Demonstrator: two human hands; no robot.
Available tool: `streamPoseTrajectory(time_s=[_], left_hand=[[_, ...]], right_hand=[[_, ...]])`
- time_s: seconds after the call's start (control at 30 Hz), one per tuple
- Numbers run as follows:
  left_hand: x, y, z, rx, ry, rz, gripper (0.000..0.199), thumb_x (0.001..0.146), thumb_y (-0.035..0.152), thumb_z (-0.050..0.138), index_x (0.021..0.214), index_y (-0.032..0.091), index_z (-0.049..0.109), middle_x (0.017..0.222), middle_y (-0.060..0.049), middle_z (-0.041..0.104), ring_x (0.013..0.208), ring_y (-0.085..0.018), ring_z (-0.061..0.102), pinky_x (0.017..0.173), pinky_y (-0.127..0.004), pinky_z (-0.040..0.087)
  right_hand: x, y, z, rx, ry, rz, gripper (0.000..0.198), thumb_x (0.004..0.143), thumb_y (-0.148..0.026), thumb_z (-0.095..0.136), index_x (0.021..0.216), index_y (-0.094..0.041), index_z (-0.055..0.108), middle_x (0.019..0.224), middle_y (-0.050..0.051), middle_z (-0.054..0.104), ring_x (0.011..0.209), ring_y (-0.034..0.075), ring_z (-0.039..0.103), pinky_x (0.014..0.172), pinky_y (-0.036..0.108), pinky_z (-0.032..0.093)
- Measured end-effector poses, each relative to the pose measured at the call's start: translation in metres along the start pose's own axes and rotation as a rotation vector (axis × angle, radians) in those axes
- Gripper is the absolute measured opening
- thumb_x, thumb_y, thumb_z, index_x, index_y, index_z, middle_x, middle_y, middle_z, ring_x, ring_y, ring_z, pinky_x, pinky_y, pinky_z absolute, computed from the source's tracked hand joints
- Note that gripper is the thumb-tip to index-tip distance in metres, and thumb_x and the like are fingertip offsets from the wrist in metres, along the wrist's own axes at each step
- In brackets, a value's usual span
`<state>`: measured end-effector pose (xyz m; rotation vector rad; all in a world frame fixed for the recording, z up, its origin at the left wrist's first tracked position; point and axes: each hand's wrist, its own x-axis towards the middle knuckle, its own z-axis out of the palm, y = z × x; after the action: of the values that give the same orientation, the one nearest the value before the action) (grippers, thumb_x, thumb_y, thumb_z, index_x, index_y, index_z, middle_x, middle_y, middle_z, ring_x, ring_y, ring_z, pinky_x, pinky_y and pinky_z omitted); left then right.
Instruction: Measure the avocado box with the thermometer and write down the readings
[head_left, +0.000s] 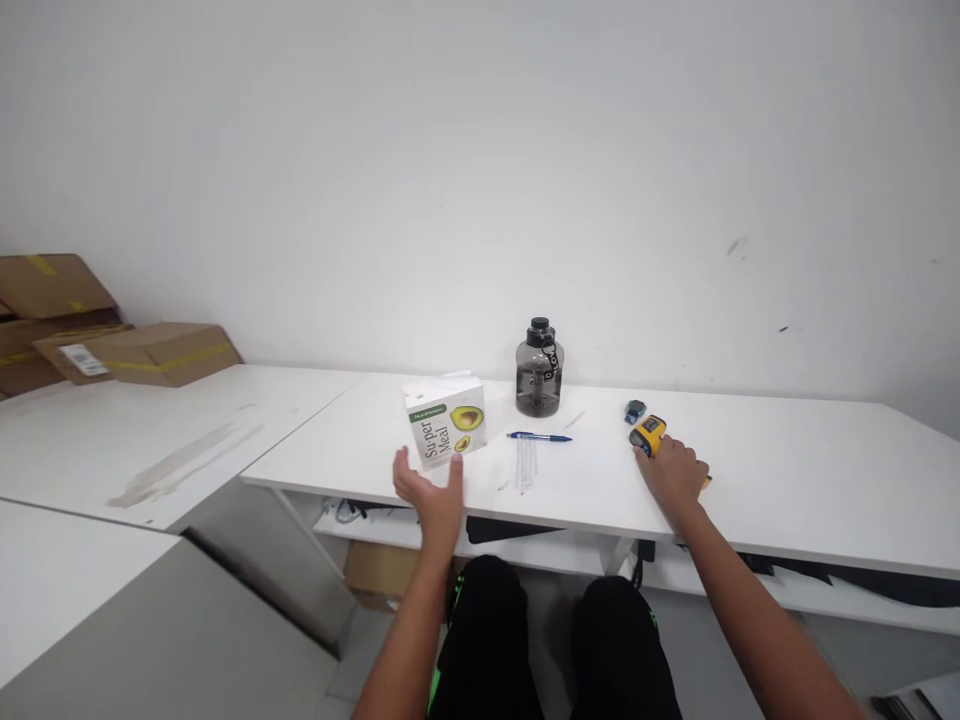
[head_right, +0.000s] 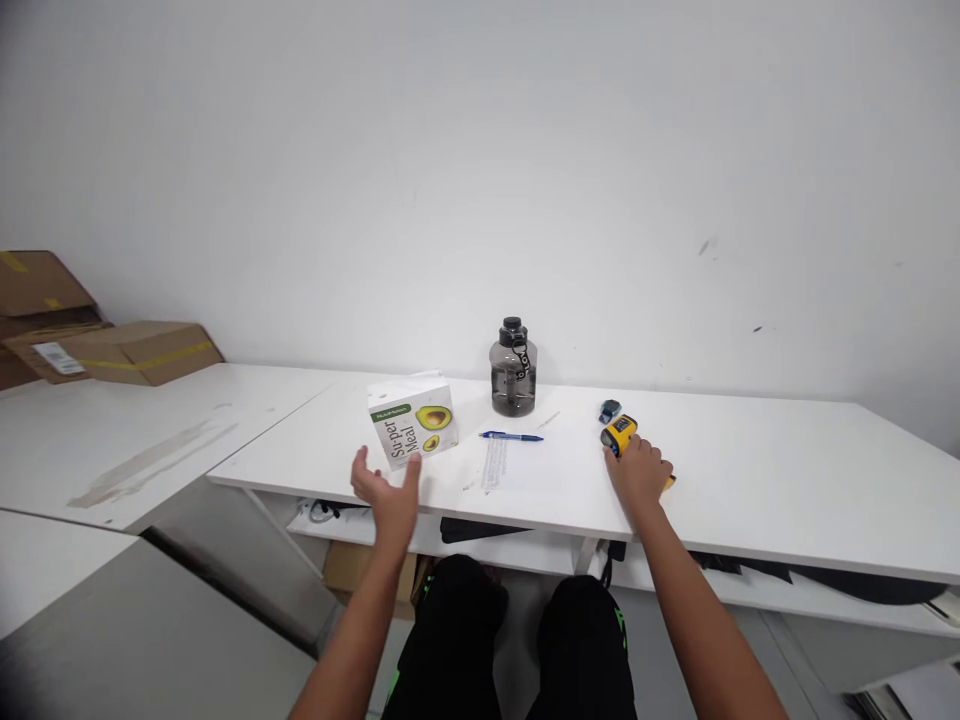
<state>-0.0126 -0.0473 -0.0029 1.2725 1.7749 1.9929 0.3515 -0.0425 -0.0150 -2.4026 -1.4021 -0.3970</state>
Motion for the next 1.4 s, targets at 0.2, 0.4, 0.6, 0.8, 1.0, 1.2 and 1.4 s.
streamPoseTrajectory(time_s=[0.2, 0.4, 0.6, 0.8, 1.0, 1.2, 1.4], left_hand=[[0.085, -0.03, 0.005, -0.289, -0.363, -0.282, 0.089, 0.065, 0.042, 0.084, 0.136, 0.023, 0.033, 0.145, -0.018, 0.044, 0.131, -0.031, 0.05, 0.108, -0.05, 0.042], [0.087, -0.049, 0.008, -0.241, -0.427, -0.323, 0.066, 0.059, 0.039, 0.089, 0.107, 0.021, 0.046, 0.111, -0.01, 0.065, 0.1, -0.022, 0.067, 0.091, -0.045, 0.055], [0.087, -0.034, 0.005, -0.444, -0.507, -0.435, 0.064, 0.057, 0.033, 0.09, 0.102, 0.02, 0.047, 0.105, -0.008, 0.068, 0.092, -0.02, 0.069, 0.086, -0.042, 0.057], [0.031, 0.002, -0.017, -0.294, -0.498, -0.342, 0.065, 0.054, 0.036, 0.091, 0.102, 0.018, 0.051, 0.107, -0.01, 0.068, 0.096, -0.023, 0.068, 0.086, -0.041, 0.057], [-0.08, 0.049, -0.066, -0.449, -0.367, -0.572, 0.068, 0.055, 0.037, 0.089, 0.108, 0.021, 0.05, 0.101, -0.007, 0.072, 0.087, -0.024, 0.071, 0.077, -0.04, 0.06], [-0.115, 0.056, -0.1, -0.473, -0.547, -0.719, 0.074, 0.054, 0.036, 0.09, 0.116, 0.022, 0.051, 0.1, -0.007, 0.075, 0.087, -0.028, 0.073, 0.075, -0.041, 0.06], [-0.117, 0.042, -0.11, -0.479, -0.627, -0.716, 0.075, 0.057, 0.034, 0.088, 0.122, 0.023, 0.052, 0.105, -0.009, 0.075, 0.093, -0.03, 0.073, 0.078, -0.042, 0.06]], right_hand=[[-0.002, 0.002, 0.004, -0.009, 0.065, -0.042, 0.046, 0.092, -0.045, 0.05, 0.111, -0.005, 0.061, 0.102, 0.019, 0.066, 0.096, 0.032, 0.059, 0.073, 0.039, 0.037], [0.0, 0.002, -0.001, 0.033, 0.026, -0.046, 0.049, 0.091, -0.053, 0.05, 0.102, -0.008, 0.066, 0.097, 0.018, 0.069, 0.091, 0.031, 0.062, 0.072, 0.039, 0.039], [-0.036, -0.004, -0.038, 0.595, 0.036, -0.202, 0.057, 0.086, -0.063, 0.048, 0.107, -0.014, 0.069, 0.109, 0.015, 0.072, 0.099, 0.03, 0.065, 0.082, 0.039, 0.048], [-0.165, -0.012, -0.084, 1.154, -0.031, -0.16, 0.055, 0.088, -0.064, 0.05, 0.102, -0.016, 0.073, 0.096, 0.01, 0.076, 0.088, 0.027, 0.07, 0.077, 0.037, 0.057], [-0.246, -0.026, -0.106, 1.267, -0.128, -0.19, 0.044, 0.086, -0.056, 0.061, 0.108, -0.019, 0.072, 0.106, 0.01, 0.073, 0.095, 0.025, 0.071, 0.078, 0.031, 0.059], [-0.253, -0.029, -0.125, 1.294, -0.278, -0.234, 0.04, 0.088, -0.054, 0.059, 0.109, -0.021, 0.071, 0.101, 0.009, 0.073, 0.087, 0.023, 0.071, 0.074, 0.029, 0.06], [-0.256, -0.023, -0.13, 1.238, -0.321, -0.249, 0.04, 0.088, -0.051, 0.06, 0.11, -0.02, 0.07, 0.105, 0.011, 0.072, 0.089, 0.025, 0.071, 0.074, 0.03, 0.061]])
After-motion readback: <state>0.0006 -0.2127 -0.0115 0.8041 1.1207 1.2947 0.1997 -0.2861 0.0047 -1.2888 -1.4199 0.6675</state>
